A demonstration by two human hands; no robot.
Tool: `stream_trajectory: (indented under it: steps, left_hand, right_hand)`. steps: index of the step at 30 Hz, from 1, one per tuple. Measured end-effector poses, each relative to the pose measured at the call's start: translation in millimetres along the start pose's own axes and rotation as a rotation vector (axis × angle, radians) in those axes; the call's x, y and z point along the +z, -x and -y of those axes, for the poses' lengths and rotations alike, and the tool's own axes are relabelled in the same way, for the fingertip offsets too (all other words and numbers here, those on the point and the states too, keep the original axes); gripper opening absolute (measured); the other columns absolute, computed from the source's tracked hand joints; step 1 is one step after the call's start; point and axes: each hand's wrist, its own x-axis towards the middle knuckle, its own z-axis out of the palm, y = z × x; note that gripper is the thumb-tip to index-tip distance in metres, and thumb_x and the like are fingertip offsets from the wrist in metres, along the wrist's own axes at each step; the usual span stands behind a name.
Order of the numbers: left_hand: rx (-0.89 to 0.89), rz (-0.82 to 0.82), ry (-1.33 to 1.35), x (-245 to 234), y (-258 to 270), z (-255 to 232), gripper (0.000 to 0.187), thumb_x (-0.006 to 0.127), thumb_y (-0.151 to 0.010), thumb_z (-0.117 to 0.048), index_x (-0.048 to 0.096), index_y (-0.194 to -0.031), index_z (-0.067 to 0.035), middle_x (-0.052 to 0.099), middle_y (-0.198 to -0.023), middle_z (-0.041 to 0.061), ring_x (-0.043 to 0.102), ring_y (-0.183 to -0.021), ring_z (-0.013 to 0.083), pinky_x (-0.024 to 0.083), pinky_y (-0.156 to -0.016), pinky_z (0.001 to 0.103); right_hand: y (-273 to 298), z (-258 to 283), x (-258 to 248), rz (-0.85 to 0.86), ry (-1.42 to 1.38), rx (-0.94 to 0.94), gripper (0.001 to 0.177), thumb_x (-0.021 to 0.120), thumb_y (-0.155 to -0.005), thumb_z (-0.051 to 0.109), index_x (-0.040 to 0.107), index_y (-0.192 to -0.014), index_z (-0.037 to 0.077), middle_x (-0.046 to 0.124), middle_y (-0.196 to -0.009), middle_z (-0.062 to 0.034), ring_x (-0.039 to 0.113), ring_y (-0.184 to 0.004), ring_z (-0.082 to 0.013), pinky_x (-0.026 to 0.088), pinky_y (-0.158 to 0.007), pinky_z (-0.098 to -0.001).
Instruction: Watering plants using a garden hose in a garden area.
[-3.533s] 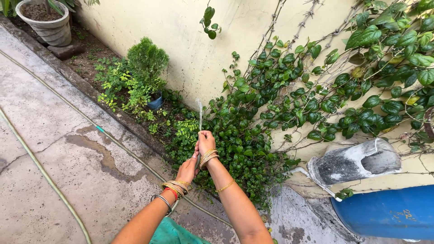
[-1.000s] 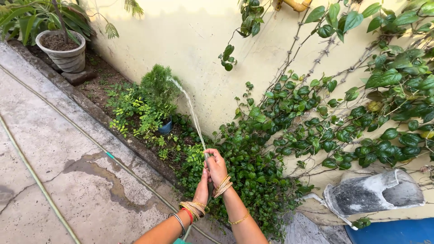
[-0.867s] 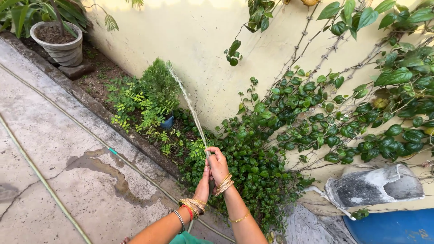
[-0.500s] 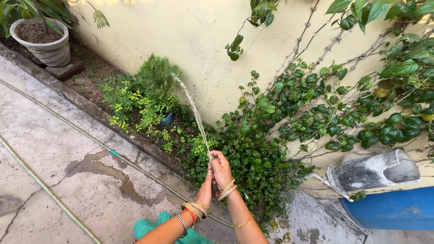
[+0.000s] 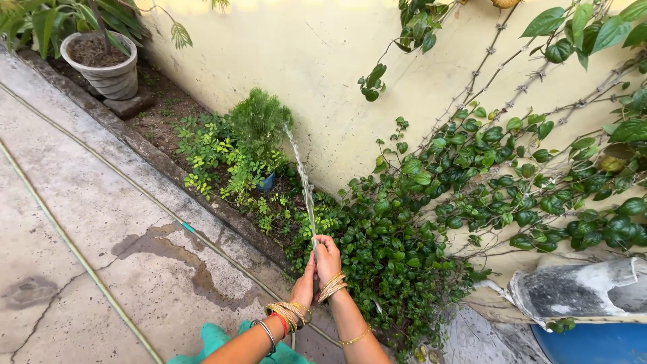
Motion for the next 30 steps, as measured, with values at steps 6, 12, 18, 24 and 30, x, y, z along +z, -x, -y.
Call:
stream_trajectory:
  steps: [6, 12, 18, 24, 30]
  left_hand:
    - [-0.246, 0.041, 0.061, 4.3, 26.0, 0.2, 0.103, 0.023, -0.092, -0.088, 0.071, -0.124, -0.002, 0.062, -0.074, 0.005, 0.051, -0.049, 0.0131, 0.037, -0.046, 0.031]
    - [-0.304, -0.017, 0.094, 13.5, 36.1, 6.1, 0.097, 0.021, -0.085, -0.086, 0.068, -0.134, -0.016, 0.062, -0.069, 0.004, 0.048, -0.047, 0.0139, 0.036, -0.045, 0.031]
    - [-0.305, -0.033, 0.113, 15.8, 44.2, -8.6, 0.097, 0.022, -0.083, -0.086, 0.069, -0.129, -0.016, 0.063, -0.067, -0.001, 0.05, -0.047, 0.012, 0.035, -0.044, 0.03]
    - [-0.33, -0.031, 0.054, 16.1, 40.1, -0.6, 0.097, 0.019, -0.086, -0.091, 0.065, -0.083, -0.006, 0.049, -0.055, 0.0, 0.046, -0.044, 0.0128, 0.031, -0.043, 0.031]
    - [-0.316, -0.059, -0.013, 17.4, 35.2, -1.5, 0.099, 0.018, -0.084, -0.092, 0.063, -0.074, -0.005, 0.054, -0.057, 0.003, 0.052, -0.049, 0.0156, 0.035, -0.047, 0.033]
  right_hand:
    - [-3.9, -37.1, -17.7, 0.058, 0.012, 0.128, 0.019, 0.05, -0.096, 0.011, 0.065, -0.107, 0.008, 0.056, -0.064, -0.0015, 0.043, -0.045, -0.009, 0.033, -0.036, -0.026]
    - [2.5, -42.3, -24.6, 0.108, 0.06, 0.144, 0.021, 0.05, -0.096, 0.01, 0.067, -0.108, 0.009, 0.057, -0.066, -0.0003, 0.046, -0.049, -0.0077, 0.035, -0.041, -0.0248]
    - [8.3, -29.5, -21.8, 0.091, 0.078, 0.162, 0.019, 0.051, -0.096, 0.012, 0.067, -0.107, 0.009, 0.057, -0.064, -0.0005, 0.045, -0.047, -0.0086, 0.034, -0.039, -0.0253]
    - [11.6, -26.1, -23.1, 0.078, 0.088, 0.145, 0.019, 0.051, -0.096, 0.012, 0.066, -0.107, 0.009, 0.057, -0.065, -0.0006, 0.045, -0.048, -0.0083, 0.035, -0.041, -0.0252]
    - [15.0, -17.3, -22.4, 0.094, 0.045, 0.116, 0.02, 0.05, -0.096, 0.011, 0.065, -0.109, 0.008, 0.056, -0.065, 0.0, 0.044, -0.049, -0.0082, 0.035, -0.041, -0.0252]
